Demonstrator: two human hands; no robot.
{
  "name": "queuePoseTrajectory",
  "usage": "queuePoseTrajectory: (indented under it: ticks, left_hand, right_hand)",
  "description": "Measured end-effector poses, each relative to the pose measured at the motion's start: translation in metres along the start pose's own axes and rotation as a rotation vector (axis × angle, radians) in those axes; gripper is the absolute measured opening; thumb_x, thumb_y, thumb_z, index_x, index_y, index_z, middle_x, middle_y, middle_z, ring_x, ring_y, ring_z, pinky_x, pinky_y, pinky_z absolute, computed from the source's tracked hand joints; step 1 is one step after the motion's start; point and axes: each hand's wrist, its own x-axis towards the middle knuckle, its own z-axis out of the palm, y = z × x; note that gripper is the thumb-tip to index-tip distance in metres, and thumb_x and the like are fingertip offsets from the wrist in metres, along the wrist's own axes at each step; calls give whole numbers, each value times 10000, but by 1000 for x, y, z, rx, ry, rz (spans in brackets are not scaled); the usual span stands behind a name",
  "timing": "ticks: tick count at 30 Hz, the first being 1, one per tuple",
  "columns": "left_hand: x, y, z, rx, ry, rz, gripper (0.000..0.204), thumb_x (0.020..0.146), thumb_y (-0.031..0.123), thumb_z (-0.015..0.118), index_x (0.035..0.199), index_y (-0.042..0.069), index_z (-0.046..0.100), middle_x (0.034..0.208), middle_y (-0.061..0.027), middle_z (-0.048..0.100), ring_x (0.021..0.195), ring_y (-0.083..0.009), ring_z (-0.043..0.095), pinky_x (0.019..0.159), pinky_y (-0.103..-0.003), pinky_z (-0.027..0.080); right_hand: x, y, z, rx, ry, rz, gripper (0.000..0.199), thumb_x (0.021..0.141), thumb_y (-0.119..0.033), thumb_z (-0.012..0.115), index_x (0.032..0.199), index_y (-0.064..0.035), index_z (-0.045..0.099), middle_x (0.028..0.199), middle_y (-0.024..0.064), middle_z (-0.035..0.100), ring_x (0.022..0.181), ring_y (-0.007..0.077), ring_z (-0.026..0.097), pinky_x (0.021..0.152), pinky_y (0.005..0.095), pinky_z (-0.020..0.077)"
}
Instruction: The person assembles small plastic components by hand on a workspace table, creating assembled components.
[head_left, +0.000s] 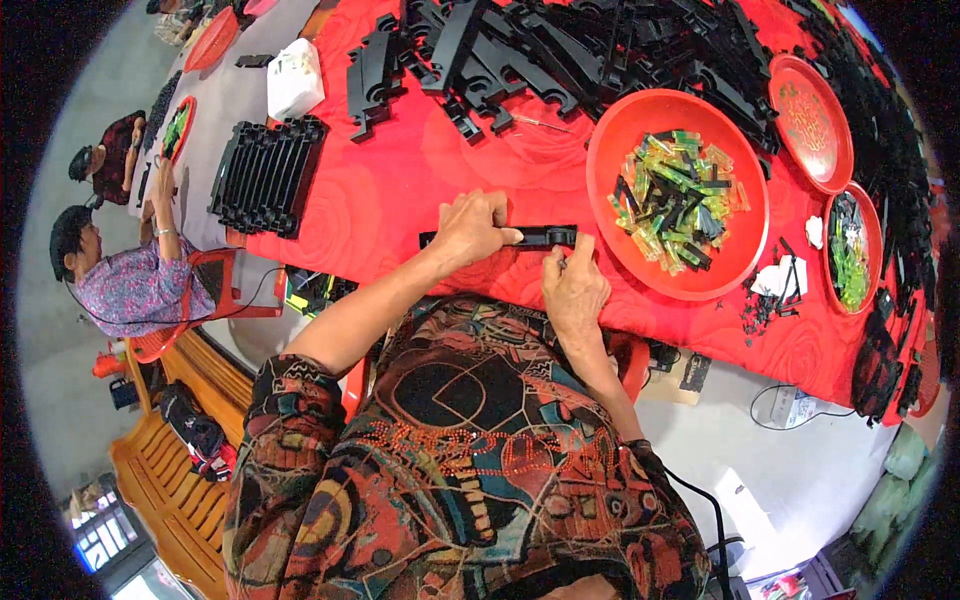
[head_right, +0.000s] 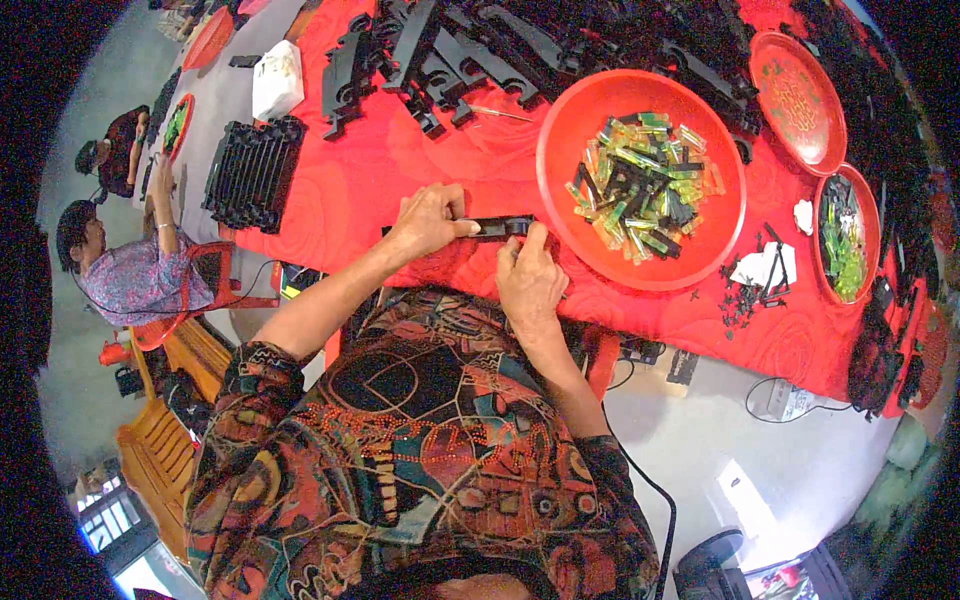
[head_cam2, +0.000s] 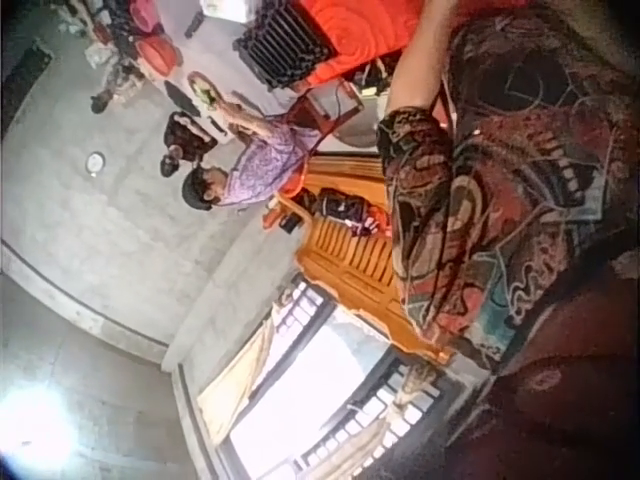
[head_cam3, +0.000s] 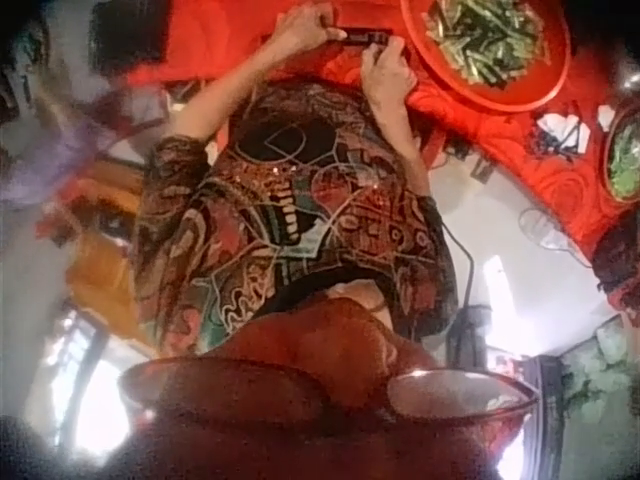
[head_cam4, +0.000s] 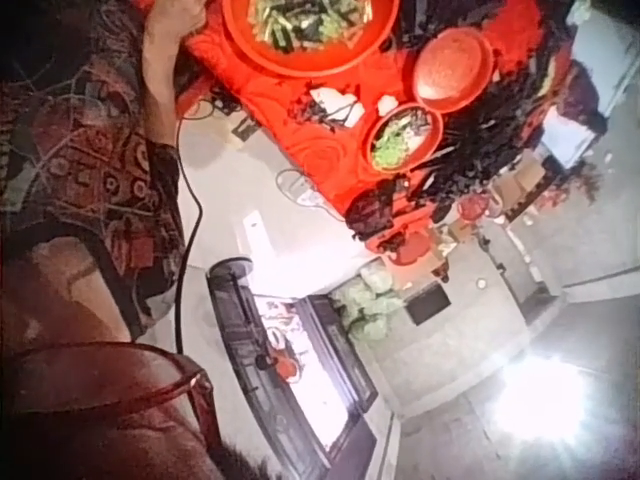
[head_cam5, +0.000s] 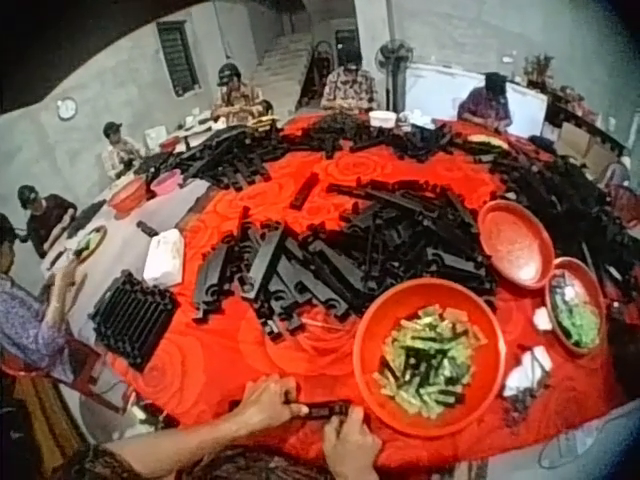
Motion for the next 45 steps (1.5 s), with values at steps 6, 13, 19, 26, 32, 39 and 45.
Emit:
queuePoseTrajectory:
  ticks: [6,13,19,26,32,39,45]
  left_hand:
    - [4,2,-1,17,-30,-18,309,661,290,758,727,74,548,754,-85,563,806,-285,552,682,-432,369]
    - [5,11,-5,107,-53,-13,327,674,294,745,722,49,534,758,-118,575,829,-303,564,677,-467,381]
    - [21,-4,-12,56,-225,-16,335,662,312,751,724,61,539,729,-109,602,791,-296,590,660,-465,398]
    - [12,5,-11,124,-179,-24,325,682,313,740,758,60,551,742,-116,607,801,-304,588,679,-458,403]
    - [5,6,-2,190,6,51,311,669,262,754,727,56,529,686,-117,576,701,-278,585,600,-427,412]
    - [6,13,-10,175,-83,-6,314,680,299,733,769,46,570,778,-138,612,826,-321,593,678,-468,420]
    - [2,9,-10,127,-46,20,326,655,317,744,711,40,582,731,-132,623,756,-319,608,627,-448,431]
  right_hand:
    - [4,-2,3,14,1,15,302,776,-134,601,1005,6,462,590,212,563,543,388,581,464,469,437]
    - [6,-3,4,-46,34,8,291,769,-129,604,989,2,466,565,188,560,523,366,586,457,456,457]
    - [5,1,7,-73,21,-2,315,767,-134,612,1015,-17,458,602,175,582,539,359,597,460,456,460]
    - [4,6,13,-93,81,-72,313,750,-152,614,994,-12,476,511,130,543,452,315,579,395,419,460]
    - [4,4,11,-76,55,-33,329,755,-138,616,1022,-18,465,578,173,576,530,357,596,455,447,457]
    - [4,2,8,-86,38,-31,358,757,-138,622,1049,-10,458,602,192,581,550,365,601,464,456,456]
    - [3,7,10,-98,33,-66,360,760,-159,621,1044,-18,452,600,181,575,533,367,594,447,455,458]
